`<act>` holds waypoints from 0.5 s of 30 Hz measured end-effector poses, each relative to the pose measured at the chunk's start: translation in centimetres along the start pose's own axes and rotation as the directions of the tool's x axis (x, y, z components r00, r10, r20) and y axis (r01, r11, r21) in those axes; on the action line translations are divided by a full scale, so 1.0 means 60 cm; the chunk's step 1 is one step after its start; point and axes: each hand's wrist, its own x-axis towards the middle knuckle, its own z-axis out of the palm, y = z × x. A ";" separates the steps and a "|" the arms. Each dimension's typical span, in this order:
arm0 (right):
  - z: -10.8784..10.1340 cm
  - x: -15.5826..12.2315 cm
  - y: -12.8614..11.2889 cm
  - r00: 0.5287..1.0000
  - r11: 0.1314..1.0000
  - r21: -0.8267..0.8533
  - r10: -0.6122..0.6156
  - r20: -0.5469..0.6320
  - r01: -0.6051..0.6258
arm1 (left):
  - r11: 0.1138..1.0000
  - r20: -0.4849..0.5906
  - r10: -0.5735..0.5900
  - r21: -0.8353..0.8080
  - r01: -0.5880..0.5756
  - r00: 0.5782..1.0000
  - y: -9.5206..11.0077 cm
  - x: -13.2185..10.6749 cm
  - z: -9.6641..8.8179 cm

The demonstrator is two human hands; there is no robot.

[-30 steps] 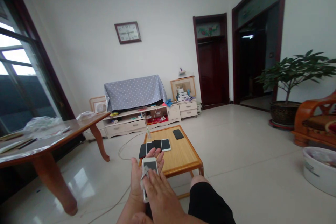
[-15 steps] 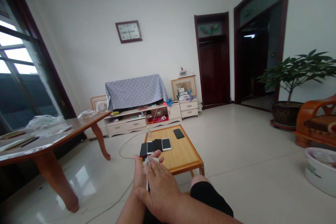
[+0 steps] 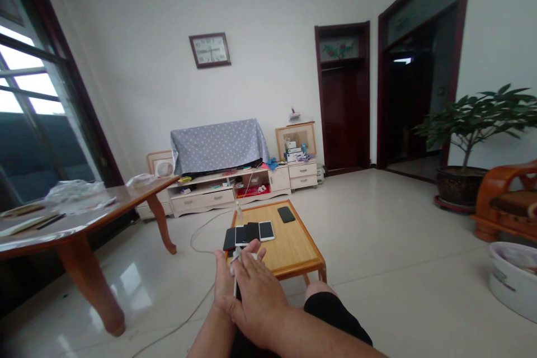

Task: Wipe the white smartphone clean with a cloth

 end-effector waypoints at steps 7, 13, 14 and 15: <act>0.040 -0.046 0.006 0.978 0.978 0.017 -0.208 0.031 0.207 | 0.986 0.072 0.069 -0.157 -0.057 0.995 0.026 -0.019 0.006; 0.016 -0.040 0.006 0.978 0.980 0.036 -0.197 0.067 0.195 | 0.990 0.154 0.044 -0.139 -0.022 0.987 0.003 -0.027 0.015; 0.008 -0.033 0.008 0.983 0.985 0.030 -0.172 0.069 0.170 | 0.992 0.172 0.037 -0.127 -0.015 0.984 -0.001 -0.025 0.012; 0.001 -0.028 0.010 0.985 0.988 0.025 -0.156 0.075 0.154 | 0.993 0.184 0.026 -0.117 -0.004 0.982 -0.004 -0.022 0.008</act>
